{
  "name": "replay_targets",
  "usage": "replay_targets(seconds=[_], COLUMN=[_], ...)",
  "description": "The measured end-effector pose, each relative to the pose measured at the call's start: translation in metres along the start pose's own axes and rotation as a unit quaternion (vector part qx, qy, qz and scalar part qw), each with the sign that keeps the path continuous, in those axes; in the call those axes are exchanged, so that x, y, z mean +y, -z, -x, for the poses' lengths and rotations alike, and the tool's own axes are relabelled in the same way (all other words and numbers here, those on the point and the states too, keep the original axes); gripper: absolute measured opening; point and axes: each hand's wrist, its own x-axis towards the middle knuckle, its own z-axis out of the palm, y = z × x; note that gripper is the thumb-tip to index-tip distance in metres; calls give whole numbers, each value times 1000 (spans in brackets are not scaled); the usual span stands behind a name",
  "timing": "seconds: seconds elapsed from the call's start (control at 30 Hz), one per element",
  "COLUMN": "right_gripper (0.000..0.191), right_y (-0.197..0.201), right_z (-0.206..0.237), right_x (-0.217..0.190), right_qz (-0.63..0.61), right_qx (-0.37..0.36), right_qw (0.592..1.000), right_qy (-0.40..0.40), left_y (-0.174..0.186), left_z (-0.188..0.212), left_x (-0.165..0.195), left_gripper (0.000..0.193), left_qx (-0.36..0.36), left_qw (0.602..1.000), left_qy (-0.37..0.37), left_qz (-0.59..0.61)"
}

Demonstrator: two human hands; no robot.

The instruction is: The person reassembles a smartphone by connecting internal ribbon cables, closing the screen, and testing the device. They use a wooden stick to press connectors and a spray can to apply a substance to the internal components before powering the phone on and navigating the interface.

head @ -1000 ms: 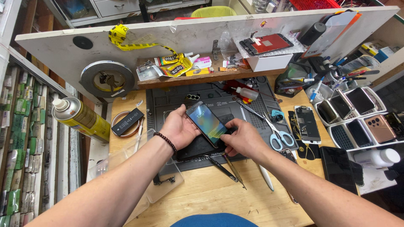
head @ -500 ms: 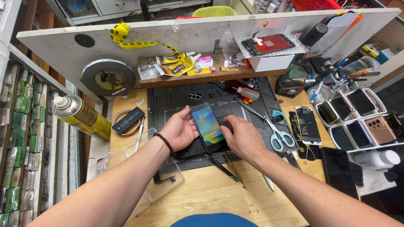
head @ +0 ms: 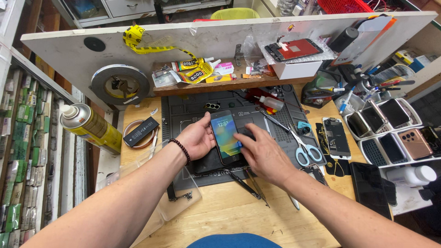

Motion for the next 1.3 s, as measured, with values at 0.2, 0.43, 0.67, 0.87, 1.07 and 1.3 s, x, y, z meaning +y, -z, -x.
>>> replay_targets(seconds=[0.2,0.43,0.67,0.87,1.07,1.3], right_gripper=[36,39,38,44,44,45], right_y=[-4,-6,-3,-5,-5,-7], right_z=[13,12,8,6,8,9], right_x=[-3,-7,-12,-16,-17,-17], right_qz=[-23,-15,-12,10,21,29], right_qx=[21,8,-1,-5,-6,-7], right_qw=[999,1000,1000,1000,1000,999], right_qy=[12,-7,-26,2,9,18], left_y=[0,-2,-5,-2,-2,-2], left_z=[4,6,10,8,7,9], left_x=[-1,-1,-2,-3,-3,-2], left_gripper=[47,48,48,41,41,42], left_qx=[16,8,13,7,1,5], left_qw=[1000,1000,1000,999,999,999], left_qy=[-3,-9,-18,-19,-19,-18], left_qz=[5,2,10,32,34,30])
